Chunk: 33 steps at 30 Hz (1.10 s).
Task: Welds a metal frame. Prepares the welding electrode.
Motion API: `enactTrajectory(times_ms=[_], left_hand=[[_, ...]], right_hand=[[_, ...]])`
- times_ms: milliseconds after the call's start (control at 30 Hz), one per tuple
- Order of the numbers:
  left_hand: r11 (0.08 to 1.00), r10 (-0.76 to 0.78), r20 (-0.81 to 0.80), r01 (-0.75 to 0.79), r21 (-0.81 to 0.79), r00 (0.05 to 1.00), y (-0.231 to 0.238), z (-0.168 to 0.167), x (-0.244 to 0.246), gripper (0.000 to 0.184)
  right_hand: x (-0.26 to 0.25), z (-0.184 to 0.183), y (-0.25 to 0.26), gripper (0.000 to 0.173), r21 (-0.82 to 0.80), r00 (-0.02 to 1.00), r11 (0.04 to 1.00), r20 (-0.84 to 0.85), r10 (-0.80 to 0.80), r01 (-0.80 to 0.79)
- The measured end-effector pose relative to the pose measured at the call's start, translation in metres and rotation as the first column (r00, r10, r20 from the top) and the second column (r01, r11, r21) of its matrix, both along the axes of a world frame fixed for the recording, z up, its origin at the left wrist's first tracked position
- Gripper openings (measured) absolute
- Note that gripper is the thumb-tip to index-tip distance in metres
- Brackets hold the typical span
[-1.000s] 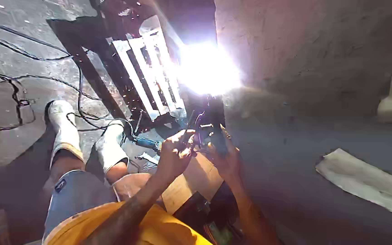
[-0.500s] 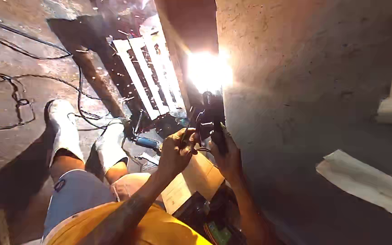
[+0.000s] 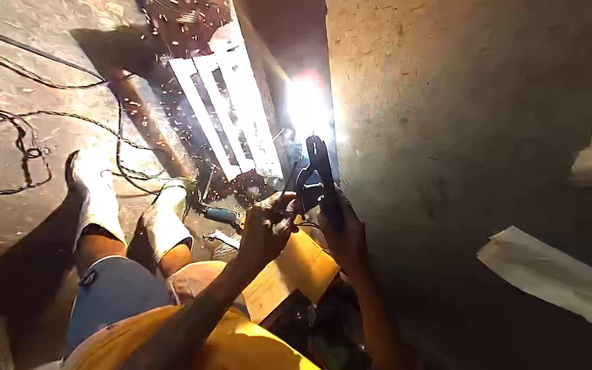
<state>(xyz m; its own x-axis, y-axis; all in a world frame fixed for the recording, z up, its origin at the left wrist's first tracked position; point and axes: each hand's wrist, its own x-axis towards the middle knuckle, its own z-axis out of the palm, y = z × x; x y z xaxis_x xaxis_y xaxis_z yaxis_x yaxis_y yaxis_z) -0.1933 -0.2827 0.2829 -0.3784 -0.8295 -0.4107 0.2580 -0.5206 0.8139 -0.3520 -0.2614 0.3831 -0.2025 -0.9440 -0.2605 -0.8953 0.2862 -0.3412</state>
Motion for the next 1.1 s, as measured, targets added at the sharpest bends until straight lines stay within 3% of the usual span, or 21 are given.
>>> enactTrajectory(times_ms=[167, 300, 433, 600, 800, 933, 1100], left_hand=[[0.999, -0.018, 0.069, 0.02, -0.027, 0.997, 0.003, 0.002, 0.0, 0.022], [1.0, -0.01, 0.023, 0.011, -0.002, 1.0, 0.007, 0.001, -0.002, 0.021], [0.999, -0.015, 0.061, 0.018, -0.037, 0.998, 0.007, 0.007, 0.002, 0.023], [1.0, -0.013, 0.009, 0.013, 0.005, 1.0, 0.005, 0.004, -0.002, 0.021], [1.0, -0.005, 0.027, 0.005, -0.011, 1.0, 0.007, 0.002, -0.001, 0.022], [1.0, -0.01, 0.004, 0.01, 0.017, 1.0, 0.006, 0.003, -0.001, 0.022], [1.0, 0.01, 0.005, -0.01, -0.008, 1.0, 0.006, 0.0, -0.002, 0.02]], right_hand=[[0.0, 0.003, 0.006, 0.054, -0.017, 1.0, 1.0, 0.017, 0.001, -0.001], [0.0, 0.005, 0.007, 0.054, -0.028, 0.999, 1.0, 0.049, 0.002, -0.001], [0.008, 0.012, 0.006, 0.045, 0.03, 0.996, 0.997, -0.061, -0.071, 0.072], [0.006, 0.007, 0.006, 0.055, 0.012, 0.997, 0.998, -0.033, -0.064, 0.065], [0.004, 0.006, 0.007, 0.052, -0.008, 0.998, 0.999, 0.03, -0.047, 0.047], [0.007, 0.007, 0.006, 0.047, 0.004, 0.997, 0.998, -0.029, -0.067, 0.068], [0.004, 0.003, 0.007, 0.055, 0.007, 0.999, 0.999, 0.008, -0.05, 0.05]])
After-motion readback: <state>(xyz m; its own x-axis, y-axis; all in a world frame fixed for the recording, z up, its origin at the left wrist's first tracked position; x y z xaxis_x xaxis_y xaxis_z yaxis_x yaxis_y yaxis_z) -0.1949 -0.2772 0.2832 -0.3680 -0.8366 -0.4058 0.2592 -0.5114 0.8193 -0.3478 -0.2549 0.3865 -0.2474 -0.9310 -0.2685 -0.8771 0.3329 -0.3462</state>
